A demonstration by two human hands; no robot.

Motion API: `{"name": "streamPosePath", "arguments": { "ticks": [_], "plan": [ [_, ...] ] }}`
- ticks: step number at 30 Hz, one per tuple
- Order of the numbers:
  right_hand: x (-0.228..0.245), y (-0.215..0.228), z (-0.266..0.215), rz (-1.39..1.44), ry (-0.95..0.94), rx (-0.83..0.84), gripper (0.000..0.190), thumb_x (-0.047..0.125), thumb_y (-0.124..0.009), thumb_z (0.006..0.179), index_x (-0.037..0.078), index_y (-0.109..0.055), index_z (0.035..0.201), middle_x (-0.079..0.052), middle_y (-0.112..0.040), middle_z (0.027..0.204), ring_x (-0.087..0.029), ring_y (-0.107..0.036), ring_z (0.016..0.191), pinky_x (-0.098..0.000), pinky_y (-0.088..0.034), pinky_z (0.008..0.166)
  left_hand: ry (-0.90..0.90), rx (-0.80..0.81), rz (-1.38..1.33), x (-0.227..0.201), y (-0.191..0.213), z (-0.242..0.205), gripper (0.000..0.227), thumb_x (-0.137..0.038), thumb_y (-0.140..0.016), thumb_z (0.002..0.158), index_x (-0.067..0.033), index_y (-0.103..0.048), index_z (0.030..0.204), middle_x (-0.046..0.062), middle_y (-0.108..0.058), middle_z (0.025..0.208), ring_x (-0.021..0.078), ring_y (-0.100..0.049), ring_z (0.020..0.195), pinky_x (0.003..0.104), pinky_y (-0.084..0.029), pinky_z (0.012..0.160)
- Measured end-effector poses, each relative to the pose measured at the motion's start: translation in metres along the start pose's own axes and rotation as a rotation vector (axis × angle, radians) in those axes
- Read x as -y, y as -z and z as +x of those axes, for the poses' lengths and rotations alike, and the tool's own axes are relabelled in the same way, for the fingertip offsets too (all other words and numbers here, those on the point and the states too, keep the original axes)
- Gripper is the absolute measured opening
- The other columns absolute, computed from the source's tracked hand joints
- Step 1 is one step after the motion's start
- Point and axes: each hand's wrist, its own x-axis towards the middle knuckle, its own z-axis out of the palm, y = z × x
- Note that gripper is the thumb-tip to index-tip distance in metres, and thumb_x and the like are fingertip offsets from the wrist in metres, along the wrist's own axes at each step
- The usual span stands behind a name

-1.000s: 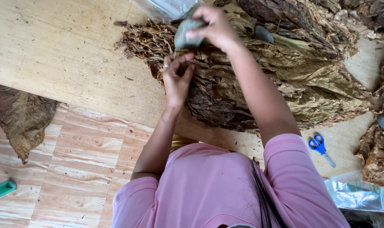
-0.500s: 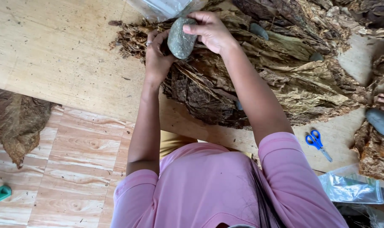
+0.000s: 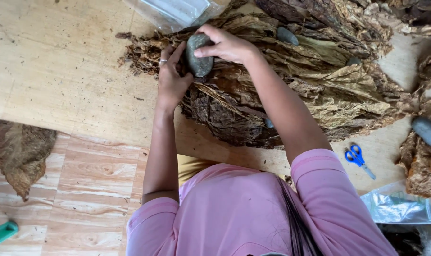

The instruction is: The person places several smooth stones onto a large dried fiber mat on a wooden table, then folds the mat edges over the stones to secure them. The person repeats this process, adjusting the mat and stones to keep them in place.

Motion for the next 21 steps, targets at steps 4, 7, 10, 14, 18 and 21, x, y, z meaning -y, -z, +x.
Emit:
{"name": "streamPosePath", "arguments": {
  "ticks": [4, 7, 10, 14, 18, 21],
  "plan": [
    [-0.015, -0.002, 0.007, -0.207, 0.132, 0.035, 0.037, 0.022, -0.061, 0.094, 0.012, -0.038, 0.121, -0.014, -0.041, 0.118, -0.025, -0.048, 0.110, -0.0379, -0.055, 0.088, 0.022, -0.022, 0.150, -0.004, -0.003, -0.002, 0.072, 0.015, -0.058, 0.074, -0.0025, -0.038, 0.141, 0.021, -0.024, 0.145, 0.0260, -0.063, 0.104, 0.032, -0.063, 0.089],
    [0.005, -0.013, -0.003, -0.435, 0.162, -0.154, 0.039, 0.021, -0.069, 0.089, 0.019, -0.046, 0.120, -0.013, -0.034, 0.121, -0.028, -0.038, 0.114, -0.0482, -0.047, 0.095, 0.062, -0.033, 0.145, -0.015, -0.004, -0.003, 0.071, 0.013, -0.060, 0.076, -0.0034, -0.037, 0.141, 0.020, -0.022, 0.147, 0.0261, -0.061, 0.109, 0.031, -0.062, 0.091],
    [0.019, -0.039, -0.014, -0.651, 0.170, -0.332, 0.050, 0.018, -0.074, 0.084, 0.018, -0.049, 0.127, -0.014, -0.033, 0.122, -0.029, -0.032, 0.116, -0.0499, -0.038, 0.100, 0.119, -0.011, 0.068, -0.036, -0.003, -0.010, 0.071, 0.015, -0.058, 0.078, -0.0023, -0.034, 0.142, 0.017, -0.018, 0.150, 0.0266, -0.056, 0.116, 0.031, -0.060, 0.095],
    [-0.014, -0.062, -0.015, -0.743, 0.253, -0.367, 0.098, 0.018, -0.086, 0.079, 0.015, -0.019, 0.150, -0.021, -0.024, 0.141, -0.034, -0.029, 0.130, -0.0500, -0.032, 0.113, 0.076, -0.011, 0.073, -0.016, 0.010, -0.005, 0.067, 0.012, -0.059, 0.078, 0.0005, -0.038, 0.140, 0.020, -0.023, 0.146, 0.0234, -0.057, 0.110, 0.030, -0.056, 0.097],
    [-0.007, -0.073, -0.020, -0.705, 0.299, -0.468, 0.099, 0.019, -0.092, 0.071, 0.016, -0.029, 0.148, -0.016, -0.030, 0.136, -0.031, -0.038, 0.114, -0.0437, -0.042, 0.105, 0.087, 0.008, 0.087, -0.011, 0.008, -0.004, 0.068, 0.010, -0.058, 0.079, -0.0021, -0.036, 0.143, 0.018, -0.017, 0.150, 0.0238, -0.052, 0.117, 0.028, -0.055, 0.097],
    [0.007, -0.077, -0.026, 0.117, 0.071, -0.502, 0.060, 0.042, -0.053, 0.089, 0.008, -0.035, 0.135, -0.016, -0.036, 0.135, -0.027, -0.038, 0.118, -0.0377, -0.056, 0.096, 0.019, 0.083, 0.167, -0.020, 0.004, -0.007, 0.071, 0.013, -0.051, 0.080, -0.0049, -0.031, 0.146, 0.022, -0.012, 0.150, 0.0364, -0.042, 0.133, 0.039, -0.046, 0.109]
  ]
}}
